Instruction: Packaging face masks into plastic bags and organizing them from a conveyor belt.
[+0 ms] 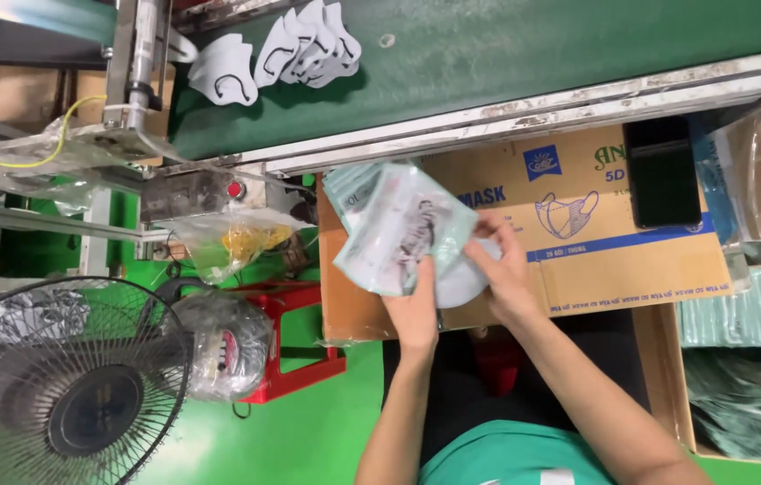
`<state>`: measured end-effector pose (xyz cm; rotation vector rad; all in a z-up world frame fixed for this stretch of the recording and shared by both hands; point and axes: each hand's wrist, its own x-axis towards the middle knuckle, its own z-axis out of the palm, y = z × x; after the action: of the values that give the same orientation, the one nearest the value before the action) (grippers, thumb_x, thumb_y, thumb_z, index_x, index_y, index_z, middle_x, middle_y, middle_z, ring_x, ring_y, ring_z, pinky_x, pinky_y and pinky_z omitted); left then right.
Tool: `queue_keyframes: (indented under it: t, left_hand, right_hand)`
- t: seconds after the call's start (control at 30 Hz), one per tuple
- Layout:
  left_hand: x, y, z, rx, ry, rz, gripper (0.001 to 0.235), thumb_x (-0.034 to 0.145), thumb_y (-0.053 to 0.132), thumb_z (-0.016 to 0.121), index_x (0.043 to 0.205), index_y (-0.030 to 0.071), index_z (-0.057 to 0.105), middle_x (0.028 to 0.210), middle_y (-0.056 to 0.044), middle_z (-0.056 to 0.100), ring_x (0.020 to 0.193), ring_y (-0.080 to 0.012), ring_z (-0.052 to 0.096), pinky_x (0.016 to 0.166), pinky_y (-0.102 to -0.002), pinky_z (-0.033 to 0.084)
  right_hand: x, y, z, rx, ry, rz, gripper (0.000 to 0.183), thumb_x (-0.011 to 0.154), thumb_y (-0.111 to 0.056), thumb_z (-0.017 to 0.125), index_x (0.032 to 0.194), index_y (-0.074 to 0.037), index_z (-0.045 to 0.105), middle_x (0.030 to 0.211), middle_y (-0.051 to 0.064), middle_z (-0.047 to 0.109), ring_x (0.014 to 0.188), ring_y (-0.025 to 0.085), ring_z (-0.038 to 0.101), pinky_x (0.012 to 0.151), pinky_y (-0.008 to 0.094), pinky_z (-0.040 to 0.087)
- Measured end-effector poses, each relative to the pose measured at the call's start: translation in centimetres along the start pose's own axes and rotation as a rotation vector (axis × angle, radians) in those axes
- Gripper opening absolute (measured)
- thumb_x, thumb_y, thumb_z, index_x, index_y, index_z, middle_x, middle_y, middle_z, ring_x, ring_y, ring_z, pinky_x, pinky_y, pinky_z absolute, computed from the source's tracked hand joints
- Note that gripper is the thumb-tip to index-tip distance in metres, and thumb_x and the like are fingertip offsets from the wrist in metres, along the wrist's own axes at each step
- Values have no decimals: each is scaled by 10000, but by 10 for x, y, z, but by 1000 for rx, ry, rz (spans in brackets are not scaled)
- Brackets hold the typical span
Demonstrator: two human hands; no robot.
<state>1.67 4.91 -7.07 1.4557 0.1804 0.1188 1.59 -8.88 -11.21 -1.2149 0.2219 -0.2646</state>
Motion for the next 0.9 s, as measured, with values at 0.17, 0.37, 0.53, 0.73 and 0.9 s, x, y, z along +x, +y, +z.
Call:
queue_keyframes:
  t: [0.17,0.37,0.53,0.73,0.9]
  left_hand:
    - [5,-7,-6,-261,90,-59,486,917,50,694,1368,-43,539,1313,-137,626,1157,-217,614,1006,-356,514]
    - [-25,-15,4,-191,-244,-209,435,932,75,708,1317,-82,578,1165,-108,673,1012,-196,645,877,-352,534]
    - [-32,23,-10,533,-947,-62,347,966,163,741,1268,14,655,1060,-150,715,952,-286,675,844,-393,538]
    - [-18,163,6,417,-699,377,376,859,45,700,1232,1,683,1235,-152,724,1173,-344,695,1025,-400,530]
    - [-6,113,5,477,-564,419,292,861,40,743,1151,12,724,1154,-124,746,1093,-295,721,954,-364,559]
  right_hand:
    - [-12,0,-14,420,-176,620,394,899,-118,717,1271,-9,645,1174,75,716,959,140,678,789,261,538]
    - [-9,28,-17,496,9,452,265,929,-51,678,1182,23,651,1112,101,728,946,191,736,882,352,630]
    - [-1,-18,-34,512,-110,562,300,939,-145,616,1212,-31,661,1126,94,751,983,216,742,861,378,610]
    - [-14,-109,-36,-575,-244,103,340,881,-25,645,1216,23,616,1057,102,771,1012,183,749,874,302,584]
    - [-33,-102,-35,-705,-326,-61,225,848,-4,752,1064,3,689,959,103,776,907,163,768,804,279,584]
